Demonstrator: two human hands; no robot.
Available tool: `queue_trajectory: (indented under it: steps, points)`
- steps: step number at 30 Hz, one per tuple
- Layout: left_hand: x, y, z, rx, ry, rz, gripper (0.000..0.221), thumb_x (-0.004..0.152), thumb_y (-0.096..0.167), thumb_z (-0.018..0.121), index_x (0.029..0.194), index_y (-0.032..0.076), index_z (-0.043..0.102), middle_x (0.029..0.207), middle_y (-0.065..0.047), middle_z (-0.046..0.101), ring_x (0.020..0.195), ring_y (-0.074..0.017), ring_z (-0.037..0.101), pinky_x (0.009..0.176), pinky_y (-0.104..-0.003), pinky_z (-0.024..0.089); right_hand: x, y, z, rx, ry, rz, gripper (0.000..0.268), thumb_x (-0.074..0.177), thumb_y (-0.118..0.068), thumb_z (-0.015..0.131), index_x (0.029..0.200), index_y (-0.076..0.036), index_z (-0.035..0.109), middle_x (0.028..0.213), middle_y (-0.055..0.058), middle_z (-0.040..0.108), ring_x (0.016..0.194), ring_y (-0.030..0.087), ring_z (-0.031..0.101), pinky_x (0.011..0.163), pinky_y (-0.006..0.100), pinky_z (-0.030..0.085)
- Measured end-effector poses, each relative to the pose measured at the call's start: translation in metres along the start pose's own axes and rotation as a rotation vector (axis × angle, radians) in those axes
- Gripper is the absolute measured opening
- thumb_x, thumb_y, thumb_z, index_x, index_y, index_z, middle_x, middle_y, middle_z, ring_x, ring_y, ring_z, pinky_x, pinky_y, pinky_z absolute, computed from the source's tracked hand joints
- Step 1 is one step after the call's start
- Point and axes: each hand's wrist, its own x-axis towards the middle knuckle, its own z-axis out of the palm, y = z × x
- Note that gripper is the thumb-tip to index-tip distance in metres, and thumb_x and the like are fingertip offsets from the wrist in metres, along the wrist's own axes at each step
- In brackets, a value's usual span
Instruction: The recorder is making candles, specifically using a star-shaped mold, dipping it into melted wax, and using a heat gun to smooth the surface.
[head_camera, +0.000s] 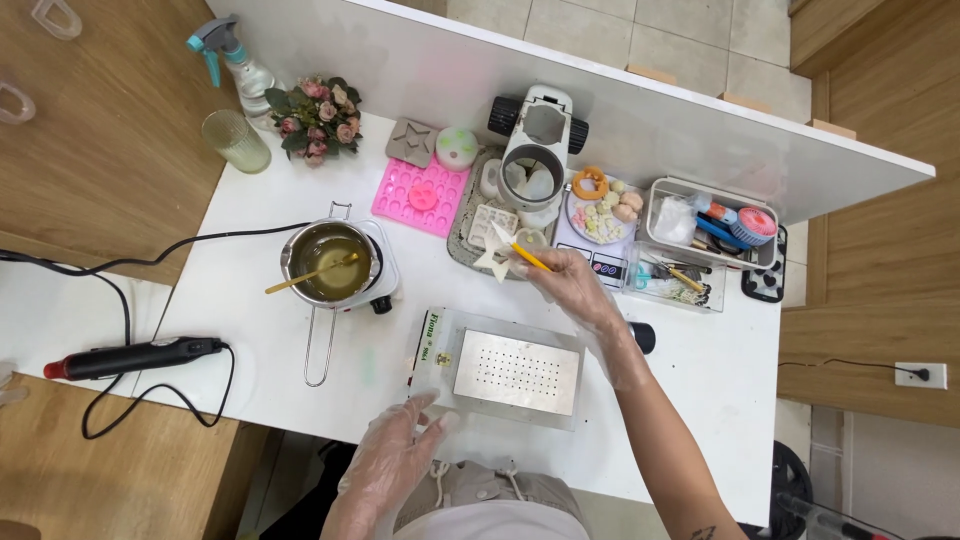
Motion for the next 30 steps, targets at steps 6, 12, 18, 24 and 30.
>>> queue_trajectory:
  steps: [6, 12, 18, 24, 30]
  points:
    - [0.009, 0.01, 0.007, 0.096, 0.005, 0.124, 0.058, 0.096, 0.043, 0.057, 0.143, 0.009, 0.052, 0.116, -0.015, 0.068, 0.109, -0.0241, 0.07, 0.098, -0.039, 0.057, -0.049, -0.01, -0.023, 0.095, 0.057, -0.03, 0.031, 0.085, -0.025, 0.076, 0.112, -0.01, 0.082, 0.065, -0.006, 0.062, 0.054, 0.005, 0.04, 0.049, 0.024, 0.034]
    - [0.0, 0.025, -0.001, 0.168, 0.063, 0.148, 0.058, 0.097, 0.044, 0.058, 0.141, 0.007, 0.054, 0.116, -0.017, 0.07, 0.112, -0.0269, 0.069, 0.102, -0.04, 0.053, -0.049, 0.013, -0.036, -0.051, 0.131, 0.059, 0.029, 0.089, -0.028, 0.076, 0.113, -0.014, 0.083, 0.068, -0.005, 0.063, 0.056, 0.004, 0.041, 0.052, 0.023, 0.035]
    - [-0.014, 0.012, -0.011, 0.053, 0.14, 0.013, 0.06, 0.095, 0.045, 0.06, 0.141, 0.006, 0.054, 0.118, -0.018, 0.07, 0.113, -0.0267, 0.071, 0.099, -0.04, 0.057, 0.016, 0.028, -0.017, -0.196, 0.04, 0.109, 0.033, 0.091, -0.032, 0.073, 0.12, -0.018, 0.08, 0.071, -0.004, 0.068, 0.056, 0.006, 0.044, 0.053, 0.025, 0.039]
    - [-0.021, -0.027, -0.009, 0.051, 0.19, -0.131, 0.06, 0.096, 0.044, 0.059, 0.142, 0.006, 0.054, 0.112, -0.018, 0.073, 0.109, -0.0264, 0.074, 0.097, -0.04, 0.06, 0.093, 0.027, 0.013, -0.238, 0.044, 0.073, 0.035, 0.095, -0.034, 0.071, 0.124, -0.013, 0.076, 0.091, 0.004, 0.076, 0.078, 0.011, 0.062, 0.074, 0.027, 0.049]
    - [-0.031, -0.055, -0.012, -0.03, 0.263, -0.219, 0.061, 0.095, 0.048, 0.058, 0.14, 0.006, 0.056, 0.11, -0.015, 0.076, 0.105, -0.0273, 0.076, 0.098, -0.04, 0.059, 0.157, 0.084, 0.023, -0.067, -0.019, 0.053, 0.032, 0.095, -0.026, 0.066, 0.122, -0.01, 0.07, 0.111, 0.006, 0.074, 0.098, 0.014, 0.068, 0.089, 0.028, 0.054]
